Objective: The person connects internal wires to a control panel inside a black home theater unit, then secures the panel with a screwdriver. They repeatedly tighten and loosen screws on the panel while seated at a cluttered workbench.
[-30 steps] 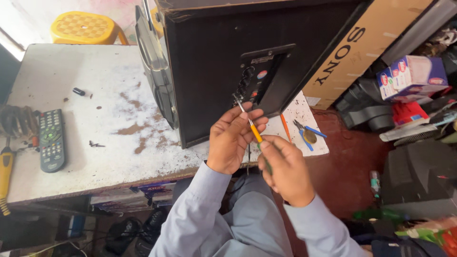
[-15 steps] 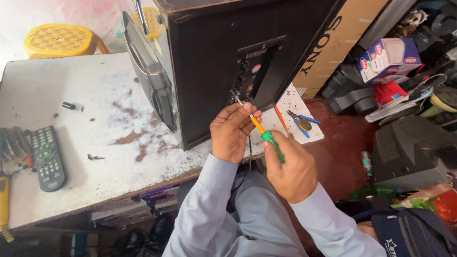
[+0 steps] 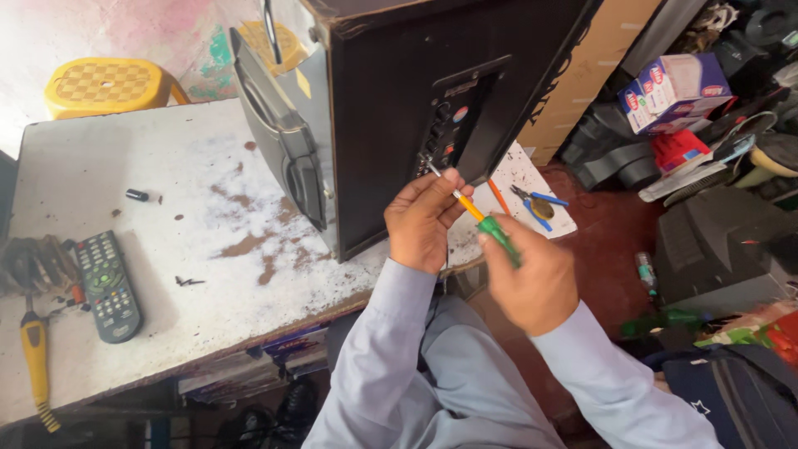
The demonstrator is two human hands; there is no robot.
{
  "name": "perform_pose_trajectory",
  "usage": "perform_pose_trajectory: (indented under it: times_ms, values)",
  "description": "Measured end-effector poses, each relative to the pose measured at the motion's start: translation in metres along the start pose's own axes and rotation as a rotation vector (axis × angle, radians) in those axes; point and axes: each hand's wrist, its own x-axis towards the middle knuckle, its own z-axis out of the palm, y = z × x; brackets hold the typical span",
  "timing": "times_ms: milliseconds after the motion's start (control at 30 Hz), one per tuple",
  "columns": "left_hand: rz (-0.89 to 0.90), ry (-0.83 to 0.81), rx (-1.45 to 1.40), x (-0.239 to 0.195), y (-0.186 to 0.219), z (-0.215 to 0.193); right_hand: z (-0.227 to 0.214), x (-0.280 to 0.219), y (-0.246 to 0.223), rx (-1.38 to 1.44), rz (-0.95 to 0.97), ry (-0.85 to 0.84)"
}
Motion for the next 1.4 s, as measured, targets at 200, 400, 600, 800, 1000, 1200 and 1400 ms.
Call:
perform_pose_trajectory:
  times_ms: [200, 400, 600, 800, 1000, 1200, 1400]
  values:
    - [0.046, -0.039, 0.024, 0.002, 0.006, 0.000, -0.009, 0.011, -0.004, 0.003, 0.271, -0.197]
    - [0.043, -0.006, 0.015, 0.002, 0.005, -0.001, 0.010, -0.012, 0.007, -0.580, -0.670, 0.101]
    - [0.057, -0.017, 0.006, 0.002, 0.005, -0.002, -0.002, 0.009, -0.022, 0.260, 0.206, -0.283]
    - [0.076, -0.003, -0.015, 0.005, 0.002, 0.002, -0.005, -0.003, -0.003, -0.408, -0.546, -0.010]
    - [-0.024, -0.015, -0.004, -0.003, 0.004, 0.006, -0.028, 0.028, 0.022, 0.330, 0.367, -0.429]
    - [0.023, 0.016, 0.024, 0.001, 0.005, 0.006, -0.016, 0.016, 0.034, -0.125, 0.011, -0.164]
    - [0.054, 0.017, 0.013, -0.001, 0.009, 0.006, -0.006, 0.016, 0.012, 0.015, 0.170, -0.123]
